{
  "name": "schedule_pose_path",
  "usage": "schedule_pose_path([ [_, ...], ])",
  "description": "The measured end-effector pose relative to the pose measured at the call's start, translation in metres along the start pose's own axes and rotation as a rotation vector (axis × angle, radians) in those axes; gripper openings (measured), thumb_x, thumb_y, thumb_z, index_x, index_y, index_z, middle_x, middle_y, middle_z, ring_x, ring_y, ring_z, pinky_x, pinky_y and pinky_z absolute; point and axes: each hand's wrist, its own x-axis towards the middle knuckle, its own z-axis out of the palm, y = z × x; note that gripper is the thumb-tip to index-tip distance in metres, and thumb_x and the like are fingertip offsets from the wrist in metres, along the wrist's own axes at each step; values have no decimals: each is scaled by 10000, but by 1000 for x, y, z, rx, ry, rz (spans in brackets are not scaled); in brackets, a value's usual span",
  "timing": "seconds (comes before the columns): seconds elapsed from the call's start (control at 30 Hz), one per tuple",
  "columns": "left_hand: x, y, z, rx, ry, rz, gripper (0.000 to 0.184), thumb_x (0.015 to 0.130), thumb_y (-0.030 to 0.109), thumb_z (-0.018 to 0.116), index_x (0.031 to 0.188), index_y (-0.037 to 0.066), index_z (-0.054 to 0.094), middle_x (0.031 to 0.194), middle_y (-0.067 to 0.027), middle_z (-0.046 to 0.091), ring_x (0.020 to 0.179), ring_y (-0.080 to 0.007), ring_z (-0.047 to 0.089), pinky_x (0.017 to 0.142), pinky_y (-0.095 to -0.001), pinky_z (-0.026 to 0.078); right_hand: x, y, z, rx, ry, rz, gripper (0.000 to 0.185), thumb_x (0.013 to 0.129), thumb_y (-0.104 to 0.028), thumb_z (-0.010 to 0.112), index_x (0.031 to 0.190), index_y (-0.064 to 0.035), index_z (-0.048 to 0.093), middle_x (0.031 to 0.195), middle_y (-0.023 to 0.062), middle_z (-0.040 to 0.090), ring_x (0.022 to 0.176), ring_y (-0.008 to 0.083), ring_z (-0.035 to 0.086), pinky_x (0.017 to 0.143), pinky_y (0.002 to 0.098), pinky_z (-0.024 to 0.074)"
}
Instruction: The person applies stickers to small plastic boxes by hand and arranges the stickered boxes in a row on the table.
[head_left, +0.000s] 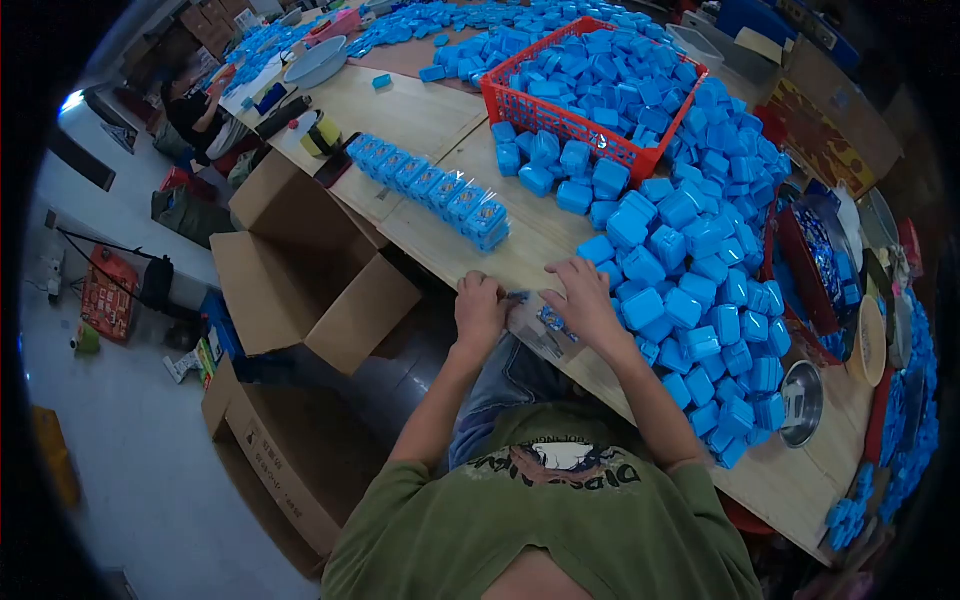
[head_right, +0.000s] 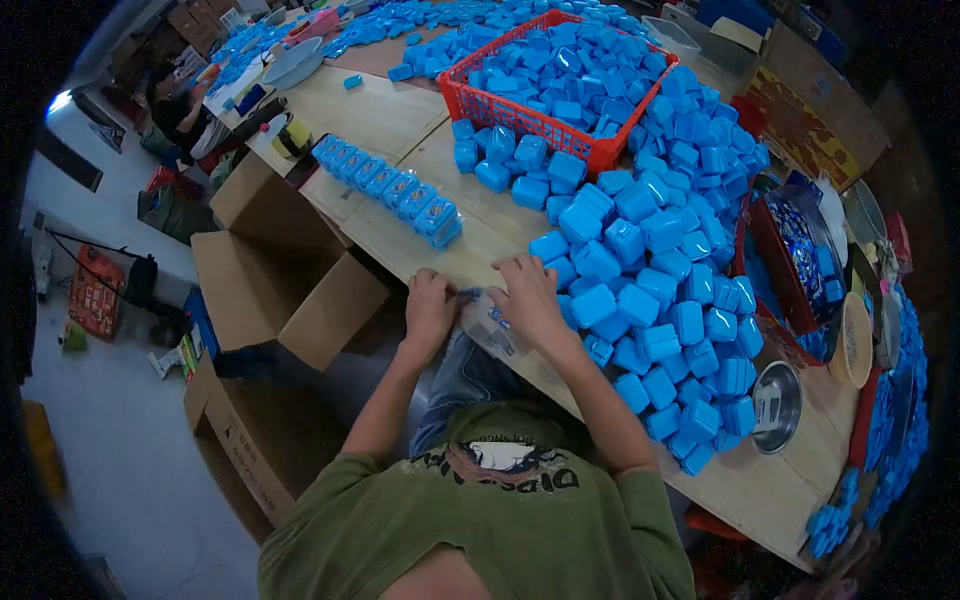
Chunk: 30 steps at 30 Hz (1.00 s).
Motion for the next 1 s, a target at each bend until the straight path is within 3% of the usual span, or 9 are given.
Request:
schedule_pose_path([
  [0.1,0,-5,-3,-33,72,38,234,636,155,729,749,42,559,833,-103,531,820,-276,527,671,-378,442,-1,4,4,1,75,-50,335,749,-195,649,1053,-84,560,980,100,515,980,266,469,819,378,305],
  [0.17,2,-5,-10,-587,-75,-358,182,761,102,676,787,19,516,766,-61,559,694,-161,562,625,-272,449,0,5,6,93,133,-35,313,783,-203,642,1046,-54,562,972,104,541,908,232,518,772,347,369],
  [0.2,1,-1,-13,-588,-76,-359,182,761,102,676,787,19,516,766,-61,559,694,-161,562,625,-272,449,1,6,9,92,132,-35,313,783,-203,642,1046,-54,562,972,104,541,908,232,518,772,347,369],
  [0.27,1,7,-18,-1160,-2,-393,161,811,84,637,819,4,497,753,-39,567,653,-98,564,612,-218,454,6,6,20,472,77,57,300,824,-211,621,1031,-3,556,960,99,576,813,174,548,682,285,425],
  [0.37,3,16,-29,-1225,-20,-364,215,802,43,634,931,-18,473,763,-52,576,698,-105,578,617,-221,474,10,-11,18,927,-34,241,258,839,-192,611,969,27,572,883,73,606,744,108,540,621,232,431],
  [0.47,3,25,-34,-1292,-43,-299,346,784,20,642,1055,-23,432,775,-56,581,708,-111,582,633,-222,472,13,-15,12,1122,-94,312,178,835,-154,609,885,17,595,785,34,608,695,77,529,620,219,420],
  [0.6,2,27,-38,-1352,2,-382,472,763,-11,646,1162,-27,394,797,-75,598,702,-121,587,630,-221,472,11,-12,13,1089,-35,342,133,829,-130,610,812,1,597,720,14,588,634,61,518,573,205,412],
  [0.77,2,19,-31,-1379,27,-334,352,791,-5,617,1102,-27,456,780,-71,605,677,-118,592,620,-223,479,7,-18,15,1062,45,295,169,826,-158,626,759,-9,580,688,15,571,600,64,510,552,213,413],
  [1.0,2,18,-33,-1488,88,-384,209,838,62,593,1017,-4,507,774,-56,599,677,-111,585,632,-228,484,2,-13,17,1288,-102,299,160,860,-196,584,838,-39,560,740,10,572,662,82,527,593,224,420],
])
